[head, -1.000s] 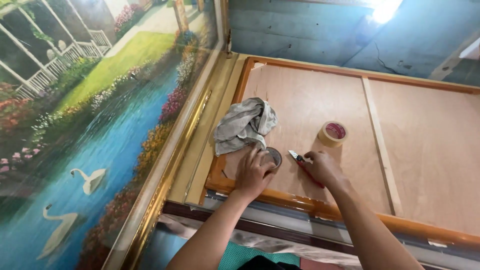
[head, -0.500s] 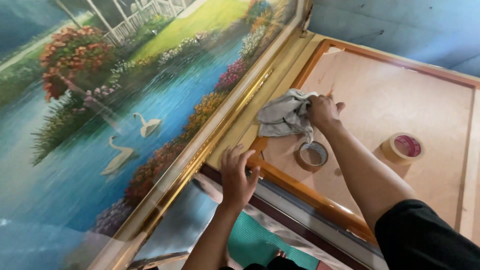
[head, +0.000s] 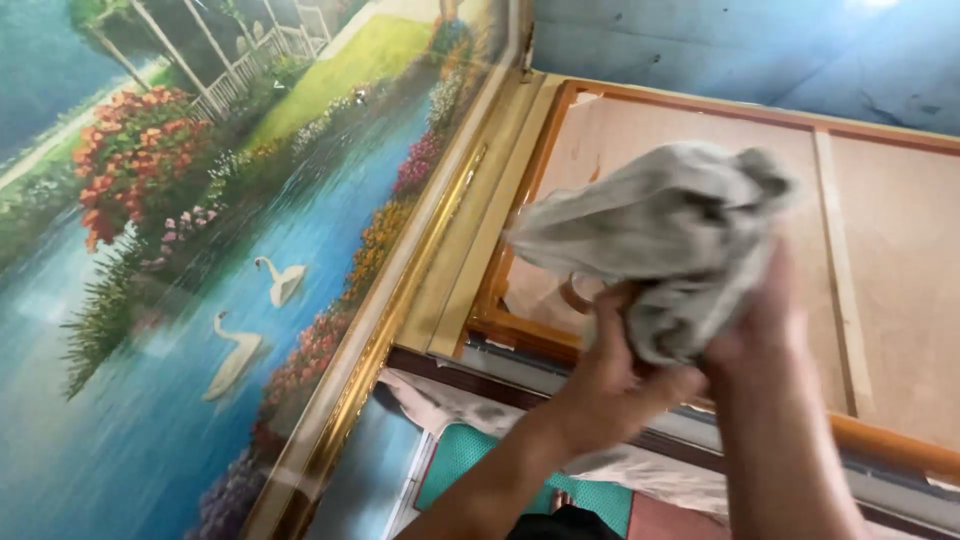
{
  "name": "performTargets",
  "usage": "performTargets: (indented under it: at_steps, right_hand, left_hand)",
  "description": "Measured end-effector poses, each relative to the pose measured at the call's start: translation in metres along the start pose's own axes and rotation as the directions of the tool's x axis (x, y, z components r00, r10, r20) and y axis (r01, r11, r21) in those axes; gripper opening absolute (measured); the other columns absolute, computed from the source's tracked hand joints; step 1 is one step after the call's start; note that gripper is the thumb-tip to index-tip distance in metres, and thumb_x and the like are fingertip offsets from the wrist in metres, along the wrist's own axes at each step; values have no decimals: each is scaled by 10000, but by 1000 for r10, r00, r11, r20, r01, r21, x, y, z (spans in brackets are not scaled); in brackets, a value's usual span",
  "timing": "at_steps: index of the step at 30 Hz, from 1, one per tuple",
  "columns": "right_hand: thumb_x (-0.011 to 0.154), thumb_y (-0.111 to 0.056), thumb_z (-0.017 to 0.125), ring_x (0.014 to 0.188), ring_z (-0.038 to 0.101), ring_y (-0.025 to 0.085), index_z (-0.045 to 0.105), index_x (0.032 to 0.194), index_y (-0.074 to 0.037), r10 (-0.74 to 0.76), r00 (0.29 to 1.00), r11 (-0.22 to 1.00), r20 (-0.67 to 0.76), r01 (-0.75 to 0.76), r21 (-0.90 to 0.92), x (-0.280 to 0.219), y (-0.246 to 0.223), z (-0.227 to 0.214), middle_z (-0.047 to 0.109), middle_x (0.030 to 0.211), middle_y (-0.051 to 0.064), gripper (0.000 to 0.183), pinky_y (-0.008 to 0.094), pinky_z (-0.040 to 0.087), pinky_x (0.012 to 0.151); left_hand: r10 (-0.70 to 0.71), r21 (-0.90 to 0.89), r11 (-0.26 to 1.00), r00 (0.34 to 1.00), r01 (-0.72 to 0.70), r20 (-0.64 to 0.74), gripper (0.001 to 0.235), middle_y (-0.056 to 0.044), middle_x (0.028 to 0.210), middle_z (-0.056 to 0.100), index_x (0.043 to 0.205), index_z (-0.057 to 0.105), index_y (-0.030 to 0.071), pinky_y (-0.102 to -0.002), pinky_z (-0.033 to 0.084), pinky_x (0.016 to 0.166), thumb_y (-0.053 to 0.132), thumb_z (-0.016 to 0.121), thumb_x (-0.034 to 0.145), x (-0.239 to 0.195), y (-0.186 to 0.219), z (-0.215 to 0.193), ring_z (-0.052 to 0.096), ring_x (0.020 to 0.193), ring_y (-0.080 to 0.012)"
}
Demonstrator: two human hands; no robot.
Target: Finishing the back of a picture frame by wiping the edges, applying adhesive tape, and trimming the tape with a utility knife.
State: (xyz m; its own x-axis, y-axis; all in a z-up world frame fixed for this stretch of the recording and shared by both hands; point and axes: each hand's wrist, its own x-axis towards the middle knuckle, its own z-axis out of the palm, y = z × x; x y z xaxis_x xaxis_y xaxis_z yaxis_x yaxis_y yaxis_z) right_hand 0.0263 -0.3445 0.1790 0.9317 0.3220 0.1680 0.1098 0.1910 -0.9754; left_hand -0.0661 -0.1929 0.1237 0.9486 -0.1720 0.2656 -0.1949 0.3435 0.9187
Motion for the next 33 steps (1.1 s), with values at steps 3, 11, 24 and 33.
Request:
performTargets:
  at_steps: [3, 11, 24, 33]
  right_hand:
    - [670, -206, 545, 391, 536, 202, 574, 723, 34, -152, 973, 982, 176, 168, -81, -36, -23, -24, 601, 527, 152, 247, 307, 468, 428]
    - [817, -55, 490, 862, 493, 232, 494, 1036, -50, -612, 691, 505, -385, -34, -863, -78, 50, 10, 515, 989, 113, 219, 335, 390, 769]
    - [620, -148, 653, 770, 611, 281, 657, 911, -246, -488, 865, 359, -115, 78, -930, -61, 280, 39, 560, 846, 19, 307, 366, 528, 611]
    - [658, -72, 625, 847, 584, 342, 542, 1120, -237, -202, 975, 381, 94, 167, -909, -17, 267, 90, 548, 966, 57, 498, 404, 513, 638]
  left_hand:
    - [-36, 46, 999, 939, 22, 343, 930, -198, 977, 518, 1406, 68, 175, -354, 482, 754, 208, 603, 646, -19, 37, 22, 565, 878, -238]
    - [-230, 602, 794, 958, 83, 172, 269, -44, 997, 614, 1008, 606, 122, -324, 408, 779, 202, 594, 752, -44, -114, -56, 544, 885, -190]
    - [-71, 975, 95, 978, 203, -197, 722, -119, 1466, 89, 1412, 144, 140, -574, 123, 1005, 373, 511, 836, -62, -137, -170, 177, 1286, -383]
    - [-34, 929, 104, 934, 356, -355, 988, -127, 1455, 80, 1421, 34, 129, -456, 137, 1036, 609, 555, 732, -66, -147, -181, 212, 1287, -288]
